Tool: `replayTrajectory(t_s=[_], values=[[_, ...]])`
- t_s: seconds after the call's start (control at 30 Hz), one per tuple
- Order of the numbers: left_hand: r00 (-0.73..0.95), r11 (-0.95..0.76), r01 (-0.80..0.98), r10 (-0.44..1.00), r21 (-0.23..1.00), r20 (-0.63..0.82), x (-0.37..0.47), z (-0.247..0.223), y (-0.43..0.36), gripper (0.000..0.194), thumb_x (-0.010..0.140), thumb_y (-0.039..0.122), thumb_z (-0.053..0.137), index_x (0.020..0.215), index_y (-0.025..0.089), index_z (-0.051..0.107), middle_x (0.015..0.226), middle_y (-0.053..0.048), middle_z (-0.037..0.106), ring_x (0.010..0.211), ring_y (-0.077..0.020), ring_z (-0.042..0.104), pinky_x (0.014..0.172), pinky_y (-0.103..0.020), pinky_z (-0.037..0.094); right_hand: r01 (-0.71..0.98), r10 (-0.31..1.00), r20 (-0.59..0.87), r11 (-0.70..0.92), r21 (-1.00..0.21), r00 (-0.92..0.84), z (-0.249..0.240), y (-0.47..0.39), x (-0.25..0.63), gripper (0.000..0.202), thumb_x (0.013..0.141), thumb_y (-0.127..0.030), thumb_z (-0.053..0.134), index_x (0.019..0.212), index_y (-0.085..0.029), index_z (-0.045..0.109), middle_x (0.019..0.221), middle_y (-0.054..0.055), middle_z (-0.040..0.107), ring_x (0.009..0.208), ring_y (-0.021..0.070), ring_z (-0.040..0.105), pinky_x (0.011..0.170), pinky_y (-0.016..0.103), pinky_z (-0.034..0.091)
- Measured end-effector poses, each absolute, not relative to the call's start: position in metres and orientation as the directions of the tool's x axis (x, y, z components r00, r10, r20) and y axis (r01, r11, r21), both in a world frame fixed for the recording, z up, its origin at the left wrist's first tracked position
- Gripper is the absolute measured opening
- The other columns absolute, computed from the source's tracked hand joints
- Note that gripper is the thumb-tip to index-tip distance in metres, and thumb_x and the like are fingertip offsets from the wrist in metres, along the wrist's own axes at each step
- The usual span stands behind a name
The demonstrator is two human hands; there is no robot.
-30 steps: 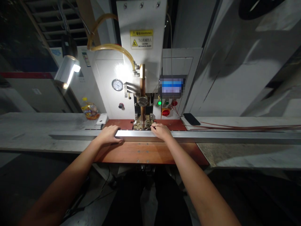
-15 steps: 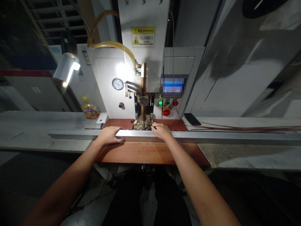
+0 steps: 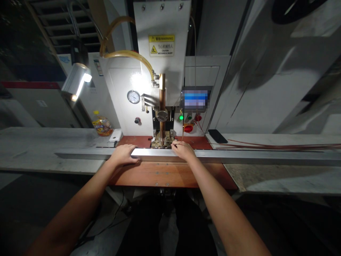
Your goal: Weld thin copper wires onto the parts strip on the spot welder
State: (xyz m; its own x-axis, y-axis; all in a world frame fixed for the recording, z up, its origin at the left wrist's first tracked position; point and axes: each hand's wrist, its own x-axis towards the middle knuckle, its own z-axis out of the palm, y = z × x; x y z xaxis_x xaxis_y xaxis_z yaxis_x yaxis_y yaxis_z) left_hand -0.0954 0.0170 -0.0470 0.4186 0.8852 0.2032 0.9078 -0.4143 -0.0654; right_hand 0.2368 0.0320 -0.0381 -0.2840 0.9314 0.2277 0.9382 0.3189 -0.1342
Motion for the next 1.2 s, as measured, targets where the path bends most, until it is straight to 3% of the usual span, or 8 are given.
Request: replayTrajectory(t_s=[0.8,1.2], values=[[0.379,-0.381,0.924,0.91,-0.023,0.169,-0.0946,-0.0484,0.0175,0.065,0.067,0.067,0.06,0.117,0.025,0.06,0.116,-0.009,0.066,0.106,-0.0292,0.058,0.088,-0.036,0.041,0.936,0.934,0.222,0.318,-0.153,-0.281,-0.0372,0.0315,0.2368,0.036,0.094,-0.038,0.033,0.101,-0.028,0.067,0.108,0.002,0.071,0.096,0.0178,0.063,0.077,0.024,0.04],[0.384,-0.384,0.923,0.904,-0.038,0.188,-0.0946,-0.049,0.0158,0.062,0.067,0.067,0.06,0.112,0.024,0.062,0.11,-0.01,0.067,0.101,-0.0296,0.06,0.083,-0.037,0.044,0.937,0.941,0.211,0.303,-0.174,-0.265,-0.0341,0.0269,0.2354,0.034,0.094,-0.038,0.035,0.102,-0.029,0.067,0.107,0.001,0.072,0.096,0.0181,0.063,0.076,0.025,0.041]])
